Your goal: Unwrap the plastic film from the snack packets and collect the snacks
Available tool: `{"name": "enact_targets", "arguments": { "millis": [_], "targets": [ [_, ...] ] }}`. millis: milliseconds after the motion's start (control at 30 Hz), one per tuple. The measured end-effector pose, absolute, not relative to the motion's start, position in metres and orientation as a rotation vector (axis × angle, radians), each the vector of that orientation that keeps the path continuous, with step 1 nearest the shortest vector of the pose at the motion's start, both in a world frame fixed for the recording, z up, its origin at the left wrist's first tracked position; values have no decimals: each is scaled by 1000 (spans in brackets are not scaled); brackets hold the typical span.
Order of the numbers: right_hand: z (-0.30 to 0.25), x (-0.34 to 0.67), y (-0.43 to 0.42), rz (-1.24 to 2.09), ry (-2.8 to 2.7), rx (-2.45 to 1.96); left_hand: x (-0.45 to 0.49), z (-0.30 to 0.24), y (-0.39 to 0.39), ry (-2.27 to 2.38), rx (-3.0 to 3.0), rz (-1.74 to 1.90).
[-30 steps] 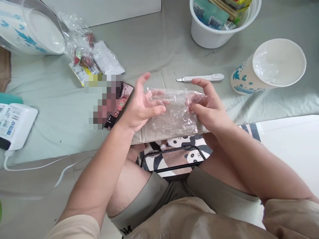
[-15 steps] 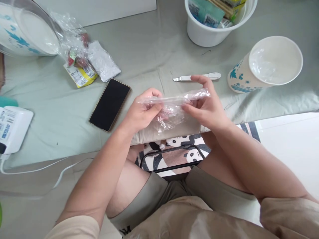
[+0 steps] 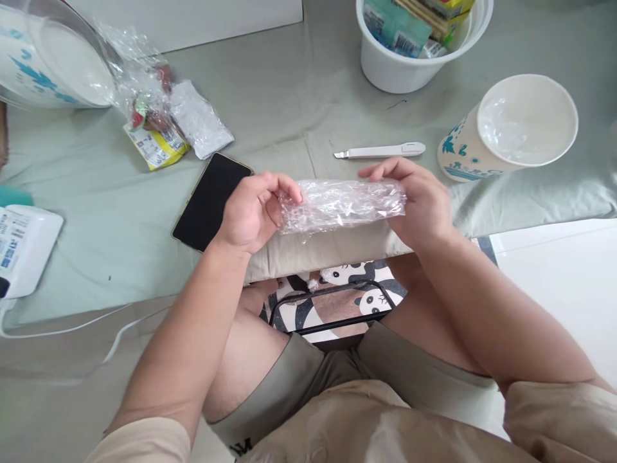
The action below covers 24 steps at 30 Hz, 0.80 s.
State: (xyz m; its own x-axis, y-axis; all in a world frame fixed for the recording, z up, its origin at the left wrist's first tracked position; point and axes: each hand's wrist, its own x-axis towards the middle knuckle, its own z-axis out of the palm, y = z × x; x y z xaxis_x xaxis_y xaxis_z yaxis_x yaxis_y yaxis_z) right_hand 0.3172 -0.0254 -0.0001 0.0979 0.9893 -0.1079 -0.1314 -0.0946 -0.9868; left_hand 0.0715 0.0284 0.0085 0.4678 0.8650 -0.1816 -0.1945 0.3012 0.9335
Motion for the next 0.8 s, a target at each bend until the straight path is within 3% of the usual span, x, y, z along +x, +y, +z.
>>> {"name": "enact_targets", "arguments": {
  "millis": [167, 300, 400, 567, 667, 800],
  "targets": [
    [8, 322, -21, 1107, -899, -1230, 70, 12, 22, 877, 1218, 695],
    [15, 304, -28, 1481, -1257, -1141, 68, 10, 20, 804, 1306, 626],
    [19, 292, -32, 1819, -1431, -1275, 65, 3, 24, 894, 1378, 864],
    [23, 289, -32, 1723, -1435, -1452, 67, 7, 13, 1238, 1796, 1491],
    [23, 289, -32, 1722, -1441, -1367, 76, 20, -5, 982, 2178, 1243],
    [21, 286, -35, 1767, -1369, -1046, 85, 23, -12, 988, 1934, 692]
  ]
}}
